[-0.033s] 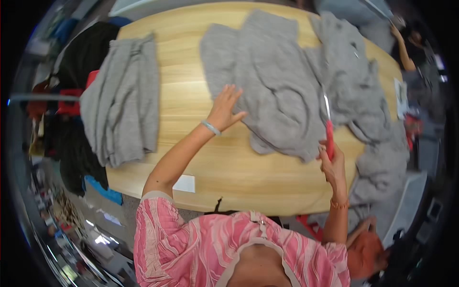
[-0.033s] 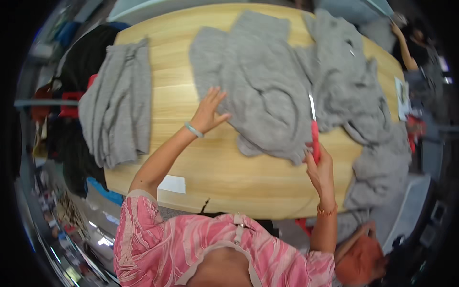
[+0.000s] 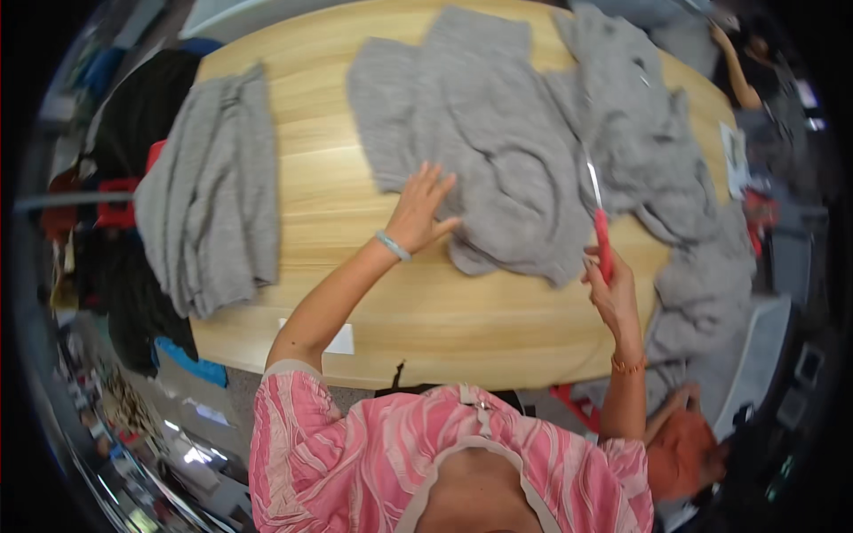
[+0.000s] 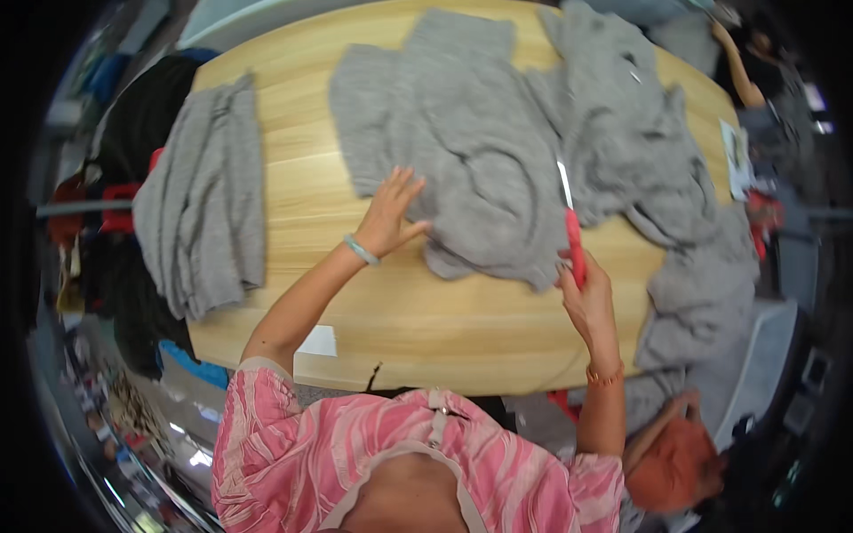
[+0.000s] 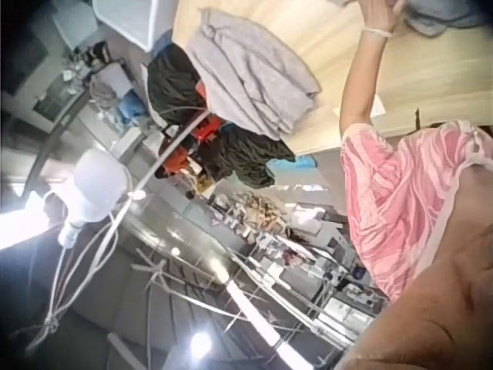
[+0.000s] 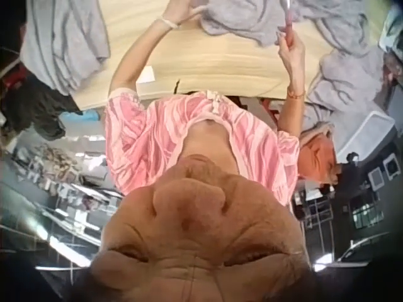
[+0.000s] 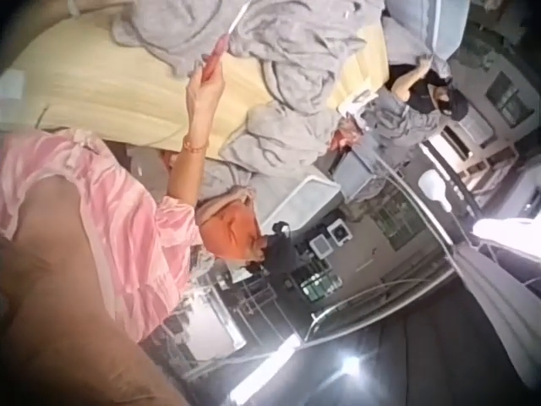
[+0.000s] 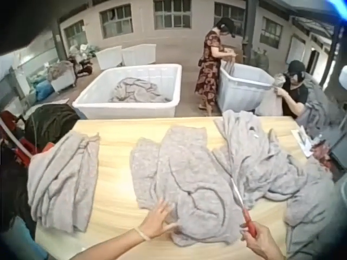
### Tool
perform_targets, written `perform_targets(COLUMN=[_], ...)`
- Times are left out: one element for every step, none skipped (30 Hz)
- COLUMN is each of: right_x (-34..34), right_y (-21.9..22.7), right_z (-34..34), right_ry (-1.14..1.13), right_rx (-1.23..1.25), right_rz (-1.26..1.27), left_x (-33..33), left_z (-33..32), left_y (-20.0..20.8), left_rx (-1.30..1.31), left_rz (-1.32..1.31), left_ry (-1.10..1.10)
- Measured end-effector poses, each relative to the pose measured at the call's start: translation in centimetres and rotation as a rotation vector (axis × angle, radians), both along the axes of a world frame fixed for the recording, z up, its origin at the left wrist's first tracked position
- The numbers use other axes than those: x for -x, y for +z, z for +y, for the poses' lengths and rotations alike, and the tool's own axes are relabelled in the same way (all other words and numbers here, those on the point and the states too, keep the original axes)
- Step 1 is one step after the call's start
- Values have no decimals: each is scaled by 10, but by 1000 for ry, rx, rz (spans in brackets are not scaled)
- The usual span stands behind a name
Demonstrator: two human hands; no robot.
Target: Trimming loose threads and checking quality of grey knit sweaters using scissors.
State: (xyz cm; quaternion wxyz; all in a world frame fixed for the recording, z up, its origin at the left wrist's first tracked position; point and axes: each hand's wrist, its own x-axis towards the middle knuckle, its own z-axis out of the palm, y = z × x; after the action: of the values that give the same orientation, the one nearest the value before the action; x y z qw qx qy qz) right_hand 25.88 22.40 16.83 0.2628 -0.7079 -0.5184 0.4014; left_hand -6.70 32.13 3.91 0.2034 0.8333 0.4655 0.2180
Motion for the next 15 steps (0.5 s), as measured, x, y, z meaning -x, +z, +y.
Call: perform_targets(right_x=[-17, -34, -52, -71, -86, -99, -111, -122, -132, -140, -148, -156, -163, -169, -173], right_y=[-7, -10, -16, -22, -26, -30, -32, -32, -33, -33, -31, -34, -42, -44, -43], right_z=[-5, -15, -17, -24, -36, -48, -59, -71, -82, -92, -100, -110, -120, -128, -134], right_ry=[9, -28, -4, 24, 4, -1, -3, -16, -8, 3, 28, 19, 40, 62, 68], right_rx=[-1, 27, -12, -51, -40, -62, -85, -77, -63, -49, -52, -49, -45, -42, 3], right_rz=[-20, -41, -98, -154, -160, -198, -234, -238, -244, -247, -258, -256, -243, -230, -220], left_x=[-35, -66, -95, -122, -139, -151, -155, -159, -160, -155, -152, -147, -140, -132, -125], left_z=[-24, -46, -57, -69, -80, -86, -90, -97, -107, -116, -124, -134, -146, -157, -167], left_y=[-3, -3, -9, -14, -18, -25, -35, -44, -50, -55, -56, -54, -50, -43, -34], left_rx=[0, -3, 5, -14, -30, -24, -87, -150, -146, -119, -95, -76, -56, -55, -44], left_rz=[3, 2, -16, 37, 98, 93, 134, 170, 168, 168, 166, 173, 184, 189, 346], left_ry=[-71, -143, -173, -192, -205, -222, -180, -137, -147, -103, -59, -44, -25, -30, 0])
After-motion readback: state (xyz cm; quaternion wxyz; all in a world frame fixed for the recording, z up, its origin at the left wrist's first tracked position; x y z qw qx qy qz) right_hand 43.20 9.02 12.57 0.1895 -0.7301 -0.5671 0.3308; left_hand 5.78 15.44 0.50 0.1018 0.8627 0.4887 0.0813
